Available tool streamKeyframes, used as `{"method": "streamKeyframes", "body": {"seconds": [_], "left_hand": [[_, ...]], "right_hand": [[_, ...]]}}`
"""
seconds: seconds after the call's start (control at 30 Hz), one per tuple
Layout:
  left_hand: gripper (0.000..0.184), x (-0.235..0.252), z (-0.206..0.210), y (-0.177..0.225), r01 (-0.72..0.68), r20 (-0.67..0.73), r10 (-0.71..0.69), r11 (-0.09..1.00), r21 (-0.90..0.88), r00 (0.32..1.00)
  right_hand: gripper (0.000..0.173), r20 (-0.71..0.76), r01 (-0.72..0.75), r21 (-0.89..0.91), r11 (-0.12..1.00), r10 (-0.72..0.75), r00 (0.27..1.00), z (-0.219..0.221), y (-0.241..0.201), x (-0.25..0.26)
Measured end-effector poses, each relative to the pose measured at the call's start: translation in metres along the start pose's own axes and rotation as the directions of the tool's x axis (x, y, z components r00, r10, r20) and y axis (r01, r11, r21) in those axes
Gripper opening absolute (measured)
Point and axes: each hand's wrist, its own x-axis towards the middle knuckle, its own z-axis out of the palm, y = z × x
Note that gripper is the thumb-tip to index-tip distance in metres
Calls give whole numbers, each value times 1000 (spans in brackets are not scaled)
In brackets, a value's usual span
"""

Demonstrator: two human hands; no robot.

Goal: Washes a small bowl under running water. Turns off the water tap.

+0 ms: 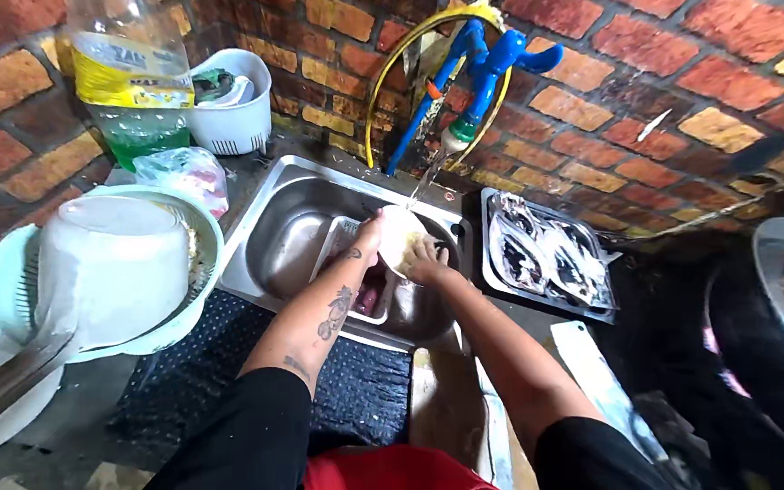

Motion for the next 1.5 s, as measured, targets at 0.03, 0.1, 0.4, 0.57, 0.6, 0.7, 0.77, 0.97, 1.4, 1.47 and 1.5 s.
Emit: {"method": "streamKeyframes", "body": {"seconds": [0.03, 0.1, 0.4, 0.57, 0.6, 0.7, 0.77, 0.97, 1.4, 1.47, 1.5], "left_hand": [[63, -3, 8, -3, 24, 30, -25, 1000, 13, 999], [65, -6, 26, -8, 90, 74, -94, 994, 60, 993], [51, -16, 52, 4, -51, 35, 47, 990, 128, 998], [43, -6, 56, 7, -344, 124, 322, 891, 297, 939], [41, 0, 54, 8, -413, 141, 390, 818, 401, 910], [39, 6, 46, 16, -516, 195, 517, 604, 607, 834], [39, 3, 43, 11, -532, 186, 522, 660, 529, 832], [47, -7, 39, 5, -266, -15, 271, 954, 139, 962], [62, -2, 15, -9, 75, 97, -69, 995, -59, 993], [58, 0, 15, -12, 101, 90, -91, 988, -115, 992], [55, 1, 15, -11, 99, 72, -90, 985, -139, 993]], "right_hand": [[70, -112, -79, 46, 996, 84, 990, 2, 1, 1], [90, -325, -119, 187, 975, 175, 929, 6, 1, 11], [81, -494, -63, 537, 841, 374, 785, 17, -6, 46], [68, -240, 19, 850, 527, 354, 904, -26, -45, -23], [56, -207, 71, 881, 468, 245, 947, -35, -49, -43], [39, -272, 190, 883, 430, 137, 953, -20, -47, -42], [64, -336, 150, 844, 515, 289, 897, 20, -42, -4], [69, -445, 279, 735, 618, 128, 886, 49, -22, 61], [67, -519, 186, 367, 911, 34, 854, 12, -12, 29], [65, -499, 338, 572, 747, -9, 867, 15, -25, 39], [60, -486, 393, 615, 684, -65, 872, 18, -27, 47]]}}
